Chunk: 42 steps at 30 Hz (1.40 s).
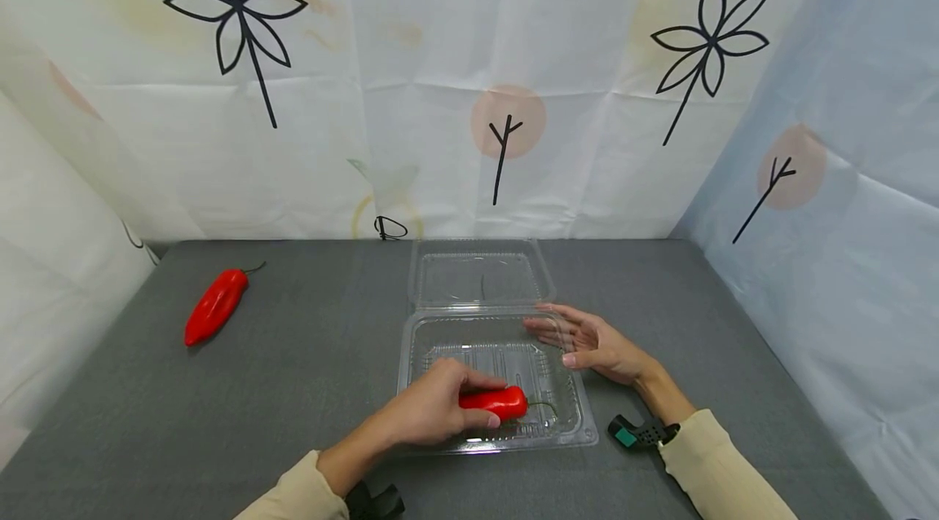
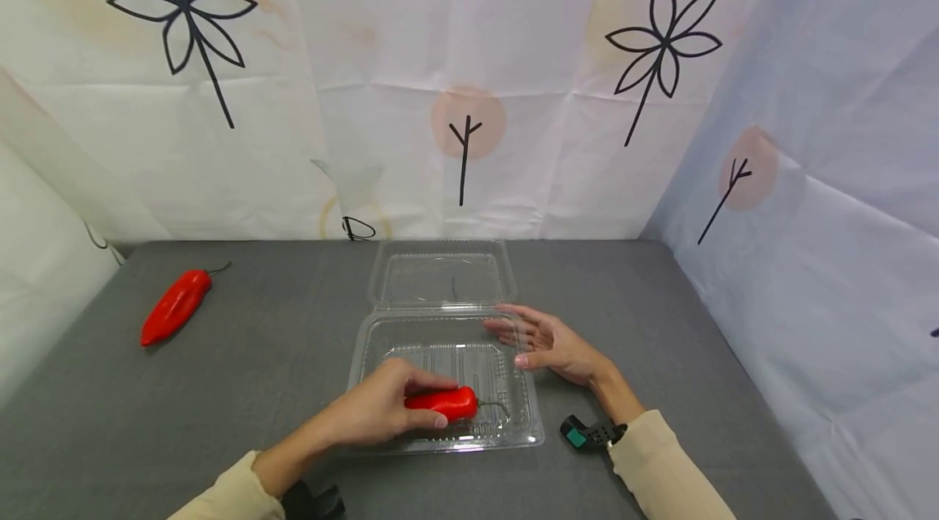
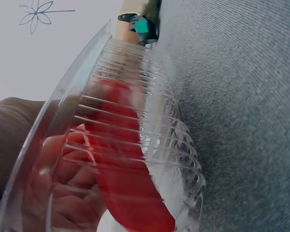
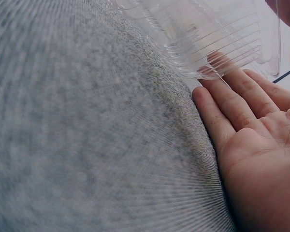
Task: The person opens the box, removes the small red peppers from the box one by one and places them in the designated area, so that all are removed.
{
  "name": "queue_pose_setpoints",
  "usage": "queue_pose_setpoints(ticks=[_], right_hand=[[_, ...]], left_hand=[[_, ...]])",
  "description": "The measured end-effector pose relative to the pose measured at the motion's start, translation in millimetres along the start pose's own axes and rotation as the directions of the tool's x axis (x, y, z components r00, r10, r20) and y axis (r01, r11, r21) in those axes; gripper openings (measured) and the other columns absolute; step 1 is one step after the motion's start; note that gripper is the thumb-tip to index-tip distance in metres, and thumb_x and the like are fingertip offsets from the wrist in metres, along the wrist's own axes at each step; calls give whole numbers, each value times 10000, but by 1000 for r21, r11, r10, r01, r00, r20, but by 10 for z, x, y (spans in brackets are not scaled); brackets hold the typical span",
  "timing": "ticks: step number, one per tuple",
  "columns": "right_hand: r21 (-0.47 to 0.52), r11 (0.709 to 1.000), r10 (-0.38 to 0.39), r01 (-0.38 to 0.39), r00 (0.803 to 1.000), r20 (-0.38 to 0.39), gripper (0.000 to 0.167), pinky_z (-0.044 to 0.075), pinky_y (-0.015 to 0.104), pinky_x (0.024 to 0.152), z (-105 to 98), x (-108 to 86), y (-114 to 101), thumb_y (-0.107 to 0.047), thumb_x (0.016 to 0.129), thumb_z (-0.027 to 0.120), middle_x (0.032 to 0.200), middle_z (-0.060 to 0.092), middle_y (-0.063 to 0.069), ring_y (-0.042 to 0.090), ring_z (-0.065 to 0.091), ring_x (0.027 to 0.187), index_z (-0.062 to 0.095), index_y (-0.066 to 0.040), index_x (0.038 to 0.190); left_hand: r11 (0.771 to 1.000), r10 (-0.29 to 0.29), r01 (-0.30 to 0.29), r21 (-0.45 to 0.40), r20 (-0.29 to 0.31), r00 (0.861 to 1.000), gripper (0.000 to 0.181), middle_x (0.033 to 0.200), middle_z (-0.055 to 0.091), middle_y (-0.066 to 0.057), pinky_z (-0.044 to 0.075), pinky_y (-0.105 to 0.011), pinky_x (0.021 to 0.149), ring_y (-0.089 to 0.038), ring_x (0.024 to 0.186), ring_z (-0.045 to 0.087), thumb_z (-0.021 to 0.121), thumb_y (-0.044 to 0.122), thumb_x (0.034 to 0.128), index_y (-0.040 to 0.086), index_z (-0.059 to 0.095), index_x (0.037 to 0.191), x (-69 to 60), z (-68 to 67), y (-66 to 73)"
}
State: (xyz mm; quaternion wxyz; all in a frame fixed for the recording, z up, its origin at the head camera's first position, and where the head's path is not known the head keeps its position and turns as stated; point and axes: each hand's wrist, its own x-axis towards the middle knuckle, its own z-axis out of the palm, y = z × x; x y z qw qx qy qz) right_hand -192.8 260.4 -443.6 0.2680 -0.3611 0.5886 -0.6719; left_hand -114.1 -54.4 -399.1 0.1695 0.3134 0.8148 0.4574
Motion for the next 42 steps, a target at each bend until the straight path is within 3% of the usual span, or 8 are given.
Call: queue_pose_setpoints(ticks=[8,17,22,28,32,37,42], right_hand=[[-8,1000,1,-1,1000,-1,768,318,364,1180,1,9,7,118,940,571,1574,342,286,288,369,1466,137,92,1574],[2,1000,6,-6,1000,-5,770,316,372,1180,-2,-1,19,92,947,588,1575,320,308,290,366,1467,144,84,1576],[5,1000,2,-2,1000,-2,778,330,374,1174,-9,-2,33,72,955,600,1578,332,289,282,377,1461,130,89,1575],[-6,1000,5,-5,1000,-11,786,330,364,1175,-1,0,24,53,954,613,1573,351,278,292,388,1454,133,87,1576],[-2,1000,4,-4,1000,-13,788,318,357,1181,1,3,22,58,950,610,1580,349,264,273,389,1456,131,89,1576],[9,1000,-2,2,1000,-8,800,329,373,1175,-8,1,25,71,950,611,1603,299,263,272,369,1467,115,92,1577],[21,1000,-10,10,1000,5,793,314,395,1182,5,7,0,80,946,610,1577,326,296,314,355,1469,126,96,1573]], left_hand=[[988,-37,26,-150,-73,997,423,1114,752,-55,561,-254,806,-86,893,693,828,138,863,41,718,1259,-20,-52,7],[963,51,-87,-256,-145,988,432,1167,732,-125,574,-263,826,-135,931,716,812,128,878,8,699,1276,-29,-98,-17],[942,17,-70,-329,-161,987,439,1193,724,-119,578,-275,822,-158,970,719,802,129,889,23,688,1300,-59,-154,10],[932,-18,-54,-359,-194,981,454,1213,716,-117,589,-287,710,-182,961,727,803,149,890,54,684,1318,-114,-242,71],[922,-2,-81,-378,-214,977,469,1249,698,-134,603,-325,771,-210,1003,727,793,141,899,39,665,1338,-155,-306,114],[919,21,-125,-373,-272,962,468,1257,694,-141,599,-345,826,-243,1025,725,785,103,899,13,655,1340,-199,-410,162],[918,26,-155,-365,-335,942,456,1234,702,-156,605,-356,802,-256,1002,730,780,79,897,9,660,1331,-230,-535,173]])
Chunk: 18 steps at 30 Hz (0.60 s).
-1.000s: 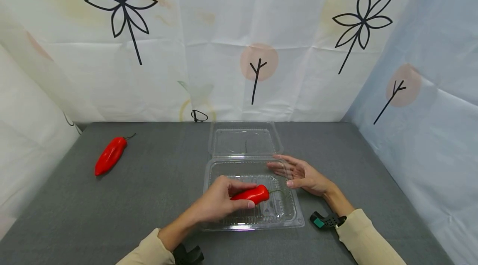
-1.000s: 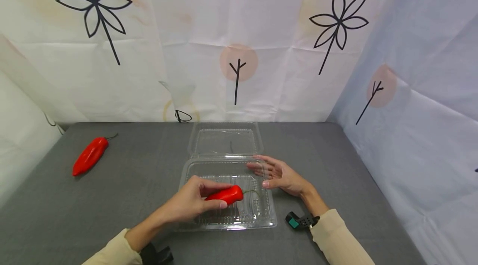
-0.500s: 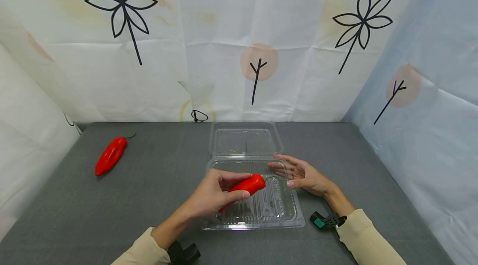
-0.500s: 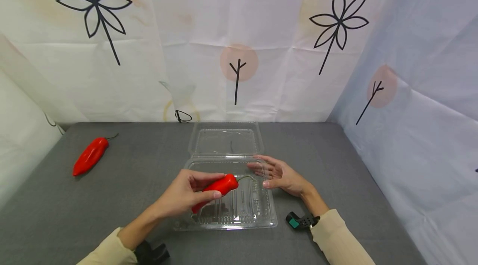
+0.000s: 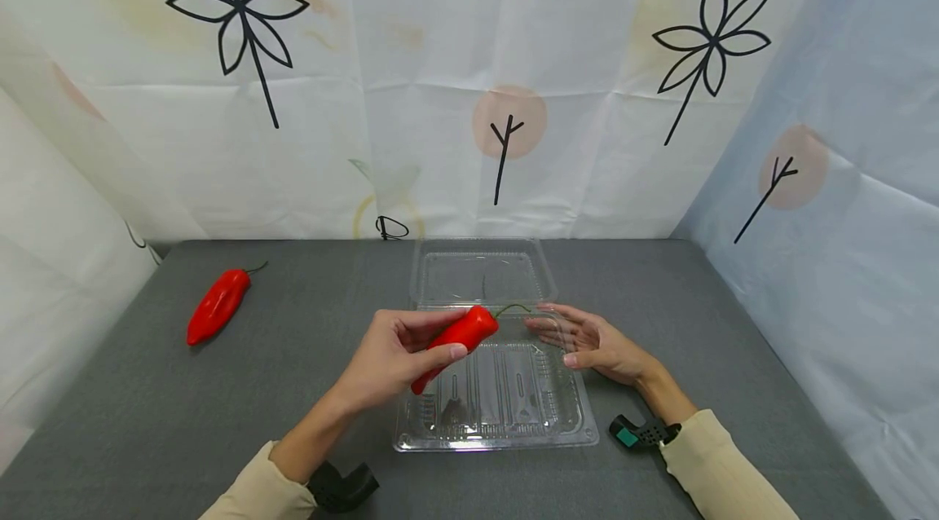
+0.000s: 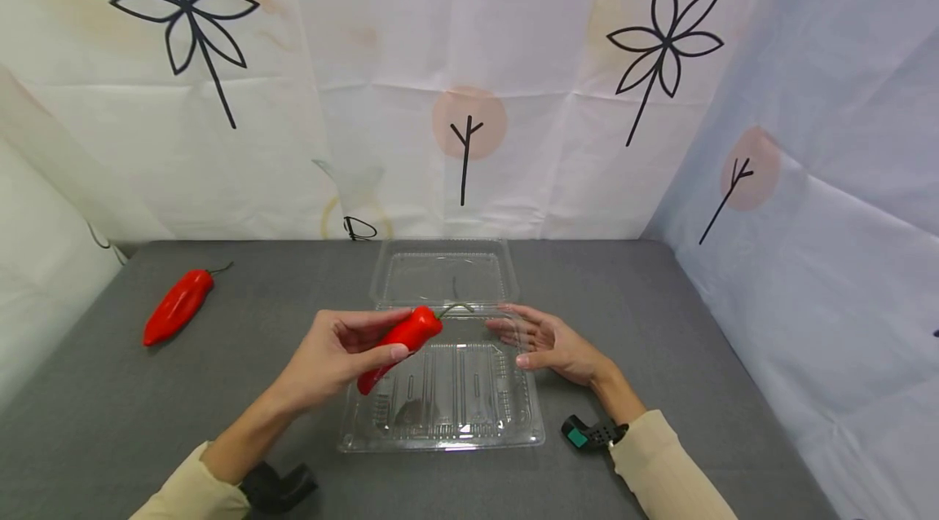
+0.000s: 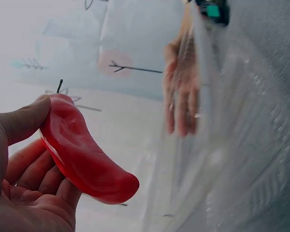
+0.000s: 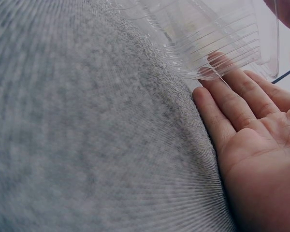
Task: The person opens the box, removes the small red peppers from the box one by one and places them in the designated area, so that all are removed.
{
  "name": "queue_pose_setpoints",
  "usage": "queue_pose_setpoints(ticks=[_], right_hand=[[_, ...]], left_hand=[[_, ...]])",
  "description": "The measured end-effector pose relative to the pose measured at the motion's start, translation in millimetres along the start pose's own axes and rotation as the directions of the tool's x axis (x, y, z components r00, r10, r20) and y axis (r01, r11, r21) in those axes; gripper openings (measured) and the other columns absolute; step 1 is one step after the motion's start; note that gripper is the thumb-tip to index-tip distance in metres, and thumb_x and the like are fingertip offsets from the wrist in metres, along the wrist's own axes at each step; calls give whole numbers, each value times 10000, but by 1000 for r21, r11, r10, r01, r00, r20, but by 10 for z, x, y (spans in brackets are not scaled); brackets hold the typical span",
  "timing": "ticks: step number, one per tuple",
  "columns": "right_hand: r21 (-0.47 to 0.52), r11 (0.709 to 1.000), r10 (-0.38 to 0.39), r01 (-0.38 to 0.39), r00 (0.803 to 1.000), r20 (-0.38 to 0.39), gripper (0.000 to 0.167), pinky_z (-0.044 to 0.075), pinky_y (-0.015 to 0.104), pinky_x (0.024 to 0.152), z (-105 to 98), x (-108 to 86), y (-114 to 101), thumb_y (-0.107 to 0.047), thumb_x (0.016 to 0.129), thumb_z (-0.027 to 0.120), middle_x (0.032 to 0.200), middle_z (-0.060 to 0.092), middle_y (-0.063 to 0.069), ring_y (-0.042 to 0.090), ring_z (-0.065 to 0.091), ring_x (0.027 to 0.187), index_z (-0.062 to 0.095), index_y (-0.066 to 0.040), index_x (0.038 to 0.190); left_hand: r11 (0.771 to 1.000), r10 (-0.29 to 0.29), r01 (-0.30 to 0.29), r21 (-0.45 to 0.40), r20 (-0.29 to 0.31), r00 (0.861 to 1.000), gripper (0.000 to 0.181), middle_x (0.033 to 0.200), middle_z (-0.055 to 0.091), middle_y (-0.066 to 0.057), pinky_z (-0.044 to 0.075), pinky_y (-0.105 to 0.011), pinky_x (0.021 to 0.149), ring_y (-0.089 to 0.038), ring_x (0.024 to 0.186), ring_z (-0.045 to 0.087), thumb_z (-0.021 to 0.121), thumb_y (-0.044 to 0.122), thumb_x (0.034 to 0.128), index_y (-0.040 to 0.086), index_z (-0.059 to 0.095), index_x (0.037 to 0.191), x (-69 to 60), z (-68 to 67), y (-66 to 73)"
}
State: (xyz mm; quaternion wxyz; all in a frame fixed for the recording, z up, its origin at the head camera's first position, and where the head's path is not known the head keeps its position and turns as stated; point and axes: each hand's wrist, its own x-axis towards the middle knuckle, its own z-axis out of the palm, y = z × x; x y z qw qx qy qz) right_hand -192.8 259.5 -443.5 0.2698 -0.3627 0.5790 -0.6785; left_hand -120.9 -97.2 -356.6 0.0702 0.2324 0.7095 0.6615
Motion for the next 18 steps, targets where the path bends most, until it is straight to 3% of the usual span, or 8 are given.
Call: queue_pose_setpoints(ticks=[8,18], right_hand=[[8,1000,-13,12,1000,18,796,306,402,1186,-2,1,-2,81,957,600,1581,315,298,311,339,1476,104,91,1579],[20,1000,-15,14,1000,28,795,314,401,1183,-6,-1,3,74,964,594,1587,325,271,308,339,1476,94,86,1582]], left_hand=[[999,-5,13,52,-153,988,448,1198,713,-175,603,-347,807,-273,1005,731,791,74,886,6,674,1312,19,-223,63],[989,-2,52,140,-341,940,472,1237,700,-159,587,-272,823,-161,1041,720,798,119,894,16,661,1334,20,-527,65]])
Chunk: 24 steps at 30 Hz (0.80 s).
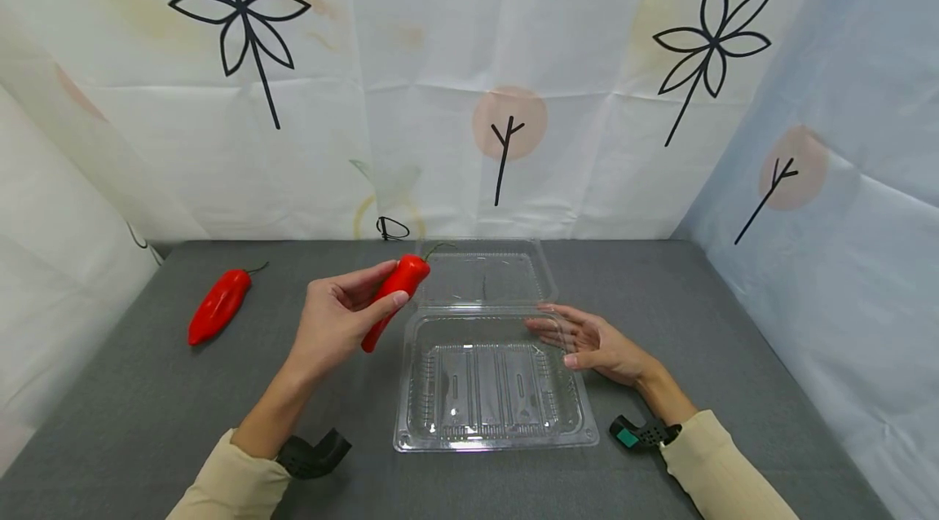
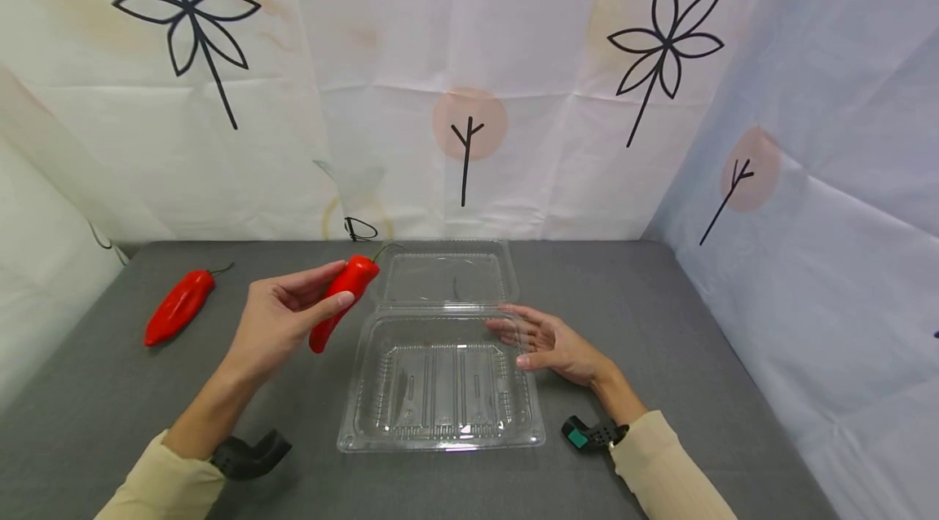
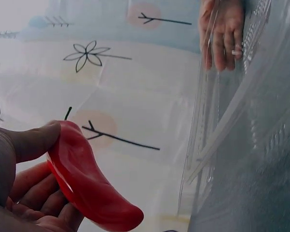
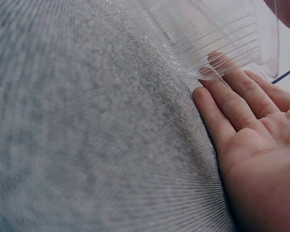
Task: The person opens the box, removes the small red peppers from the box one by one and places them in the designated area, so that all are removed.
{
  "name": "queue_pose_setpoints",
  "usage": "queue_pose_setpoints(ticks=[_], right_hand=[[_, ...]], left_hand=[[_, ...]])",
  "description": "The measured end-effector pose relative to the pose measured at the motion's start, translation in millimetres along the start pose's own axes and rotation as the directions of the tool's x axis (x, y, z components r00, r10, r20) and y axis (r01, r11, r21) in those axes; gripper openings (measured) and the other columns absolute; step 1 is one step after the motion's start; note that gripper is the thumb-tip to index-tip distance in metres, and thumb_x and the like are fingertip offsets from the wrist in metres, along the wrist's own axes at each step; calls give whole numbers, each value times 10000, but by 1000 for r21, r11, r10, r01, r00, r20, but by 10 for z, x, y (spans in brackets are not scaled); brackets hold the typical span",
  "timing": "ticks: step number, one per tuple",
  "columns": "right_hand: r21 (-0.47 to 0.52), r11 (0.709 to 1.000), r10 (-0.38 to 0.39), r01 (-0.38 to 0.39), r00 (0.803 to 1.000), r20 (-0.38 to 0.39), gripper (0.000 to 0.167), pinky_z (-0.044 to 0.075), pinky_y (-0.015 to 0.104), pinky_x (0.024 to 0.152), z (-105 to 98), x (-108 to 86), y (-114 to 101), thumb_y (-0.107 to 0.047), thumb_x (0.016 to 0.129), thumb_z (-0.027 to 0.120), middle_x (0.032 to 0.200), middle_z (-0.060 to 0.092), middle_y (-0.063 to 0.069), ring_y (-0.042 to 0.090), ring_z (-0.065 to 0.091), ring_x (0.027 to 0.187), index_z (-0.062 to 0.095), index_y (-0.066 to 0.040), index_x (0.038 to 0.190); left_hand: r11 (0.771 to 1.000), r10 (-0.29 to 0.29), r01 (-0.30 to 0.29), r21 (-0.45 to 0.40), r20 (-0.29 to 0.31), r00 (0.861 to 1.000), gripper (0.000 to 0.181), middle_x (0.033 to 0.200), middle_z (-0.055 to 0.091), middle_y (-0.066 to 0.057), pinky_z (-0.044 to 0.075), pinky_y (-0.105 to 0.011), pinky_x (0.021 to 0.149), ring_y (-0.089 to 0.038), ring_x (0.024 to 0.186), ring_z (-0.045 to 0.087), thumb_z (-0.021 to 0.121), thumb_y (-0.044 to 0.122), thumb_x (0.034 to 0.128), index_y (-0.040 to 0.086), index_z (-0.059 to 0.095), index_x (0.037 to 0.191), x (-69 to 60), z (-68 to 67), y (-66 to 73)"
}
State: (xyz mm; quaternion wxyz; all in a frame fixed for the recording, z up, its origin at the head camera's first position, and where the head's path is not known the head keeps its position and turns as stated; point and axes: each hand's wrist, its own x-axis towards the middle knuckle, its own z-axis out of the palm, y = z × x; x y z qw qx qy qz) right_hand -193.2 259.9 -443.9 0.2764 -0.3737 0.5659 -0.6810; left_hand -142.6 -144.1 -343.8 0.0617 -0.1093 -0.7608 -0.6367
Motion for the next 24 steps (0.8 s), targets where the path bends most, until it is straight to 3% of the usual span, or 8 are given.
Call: queue_pose_setpoints(ticks=[8,17,24], right_hand=[[-6,1000,-2,2,1000,6,793,309,399,1186,-8,-3,13,68,967,594,1590,319,272,310,335,1478,97,80,1585],[-17,1000,-5,5,1000,4,782,310,407,1186,-10,-3,11,69,969,590,1587,330,267,312,339,1475,110,73,1587],[-11,1000,-4,5,1000,5,785,304,405,1188,-6,3,4,72,967,588,1586,322,278,312,336,1477,104,78,1585]], left_hand=[[993,1,14,113,-135,991,517,1273,683,-157,562,-199,822,-114,1053,707,793,217,908,25,640,1363,86,-215,-105],[987,-101,127,94,-245,964,560,1328,645,-186,538,-161,832,-284,1212,642,767,273,928,18,603,1399,160,-446,-215],[956,-208,258,140,-296,932,599,1405,592,-172,530,-141,804,-328,1306,563,726,337,951,76,552,1462,180,-667,-314]])
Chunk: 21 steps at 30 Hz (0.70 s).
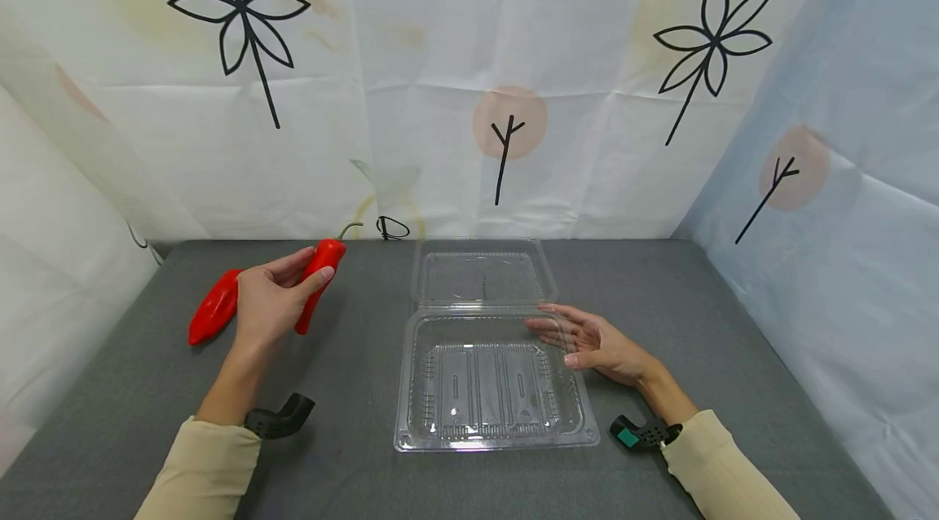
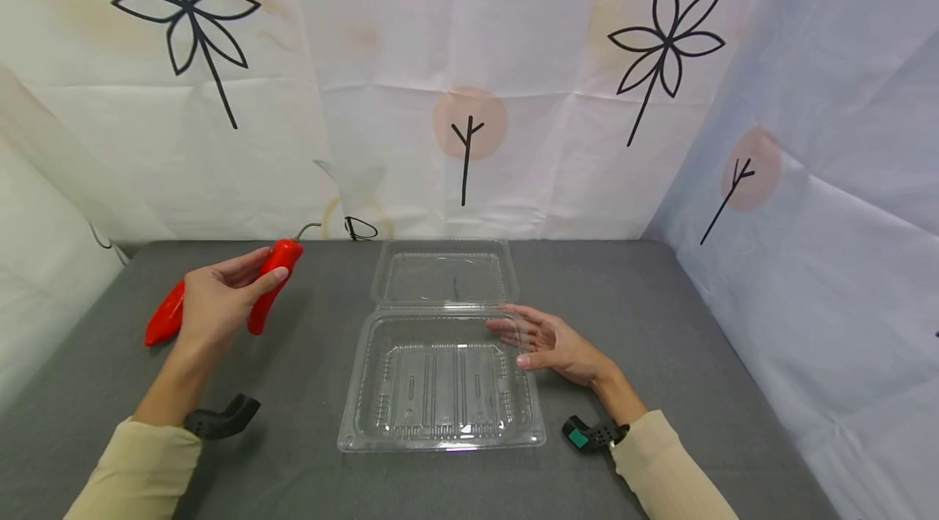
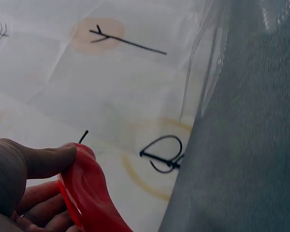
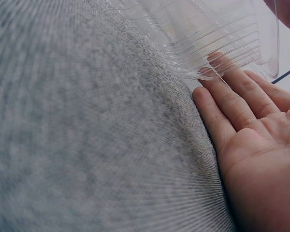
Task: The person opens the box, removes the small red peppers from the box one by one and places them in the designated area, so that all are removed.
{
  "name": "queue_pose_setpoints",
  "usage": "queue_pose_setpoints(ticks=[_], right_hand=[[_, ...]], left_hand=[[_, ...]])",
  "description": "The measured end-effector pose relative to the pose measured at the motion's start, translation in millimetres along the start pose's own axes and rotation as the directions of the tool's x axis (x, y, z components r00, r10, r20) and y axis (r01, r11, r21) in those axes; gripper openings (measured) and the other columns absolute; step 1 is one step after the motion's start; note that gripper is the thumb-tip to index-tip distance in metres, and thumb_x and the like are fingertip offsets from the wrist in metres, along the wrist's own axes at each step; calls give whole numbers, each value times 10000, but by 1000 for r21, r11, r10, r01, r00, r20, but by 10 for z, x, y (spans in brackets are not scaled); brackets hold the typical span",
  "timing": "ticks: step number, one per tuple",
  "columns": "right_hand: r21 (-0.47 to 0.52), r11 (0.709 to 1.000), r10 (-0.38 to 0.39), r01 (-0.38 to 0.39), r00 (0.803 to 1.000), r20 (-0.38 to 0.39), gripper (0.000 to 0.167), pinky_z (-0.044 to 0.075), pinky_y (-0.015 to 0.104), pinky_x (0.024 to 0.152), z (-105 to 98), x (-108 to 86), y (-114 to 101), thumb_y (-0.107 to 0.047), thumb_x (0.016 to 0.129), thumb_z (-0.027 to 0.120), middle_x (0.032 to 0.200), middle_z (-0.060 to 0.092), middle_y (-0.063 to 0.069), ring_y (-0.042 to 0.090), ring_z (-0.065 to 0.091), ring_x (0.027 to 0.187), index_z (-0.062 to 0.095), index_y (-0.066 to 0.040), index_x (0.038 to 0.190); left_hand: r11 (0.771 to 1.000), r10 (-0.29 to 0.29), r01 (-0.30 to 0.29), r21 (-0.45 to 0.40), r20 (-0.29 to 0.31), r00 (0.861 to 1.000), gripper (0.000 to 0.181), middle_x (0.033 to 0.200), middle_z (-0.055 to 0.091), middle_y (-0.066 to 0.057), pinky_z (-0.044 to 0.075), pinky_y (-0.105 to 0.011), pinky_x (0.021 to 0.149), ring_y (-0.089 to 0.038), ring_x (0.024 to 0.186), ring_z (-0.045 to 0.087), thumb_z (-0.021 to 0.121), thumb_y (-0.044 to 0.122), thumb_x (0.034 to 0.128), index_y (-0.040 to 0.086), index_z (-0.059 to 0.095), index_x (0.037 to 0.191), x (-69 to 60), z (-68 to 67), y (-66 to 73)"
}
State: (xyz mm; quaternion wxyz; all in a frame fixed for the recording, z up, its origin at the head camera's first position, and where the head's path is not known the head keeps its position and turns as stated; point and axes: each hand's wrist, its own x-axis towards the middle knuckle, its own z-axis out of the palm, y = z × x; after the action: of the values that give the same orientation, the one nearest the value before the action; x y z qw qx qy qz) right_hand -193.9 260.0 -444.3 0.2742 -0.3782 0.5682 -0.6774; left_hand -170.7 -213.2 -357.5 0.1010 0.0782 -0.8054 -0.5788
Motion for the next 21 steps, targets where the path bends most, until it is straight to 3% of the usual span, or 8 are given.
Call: queue_pose_setpoints(ticks=[5,9,12,17,21], right_hand=[[6,1000,0,0,1000,3,791,301,407,1189,-1,1,-3,69,968,591,1587,322,274,309,336,1477,96,82,1584],[4,1000,-3,3,1000,5,790,296,409,1191,-6,-2,4,71,968,591,1588,324,271,312,332,1478,95,84,1583],[2,1000,-5,5,1000,6,788,293,412,1192,-9,-3,7,73,968,588,1589,324,269,315,331,1478,96,84,1583],[-1,1000,-12,12,1000,12,783,289,415,1194,-9,0,11,72,970,585,1589,320,273,322,326,1479,95,89,1580],[-1,1000,-12,12,1000,12,780,291,409,1193,-8,0,12,77,968,581,1588,323,273,320,329,1479,97,90,1580]], left_hand=[[994,-72,73,83,-18,997,611,1440,569,-153,532,-171,831,-332,1346,512,700,366,963,99,528,1486,85,-115,-116],[983,-99,105,151,-43,994,601,1444,564,-168,549,-317,928,-335,1353,499,694,355,969,87,531,1482,147,-169,-236],[974,-93,106,201,-75,993,574,1423,574,-195,541,-355,928,-345,1349,500,697,328,969,63,553,1458,181,-197,-328],[958,-59,91,273,-125,990,539,1378,596,-233,486,-279,797,-377,1303,520,696,289,968,28,579,1426,206,-249,-463],[942,-41,92,323,-161,986,515,1337,613,-261,467,-316,765,-407,1255,529,690,260,967,1,592,1402,235,-291,-546]])
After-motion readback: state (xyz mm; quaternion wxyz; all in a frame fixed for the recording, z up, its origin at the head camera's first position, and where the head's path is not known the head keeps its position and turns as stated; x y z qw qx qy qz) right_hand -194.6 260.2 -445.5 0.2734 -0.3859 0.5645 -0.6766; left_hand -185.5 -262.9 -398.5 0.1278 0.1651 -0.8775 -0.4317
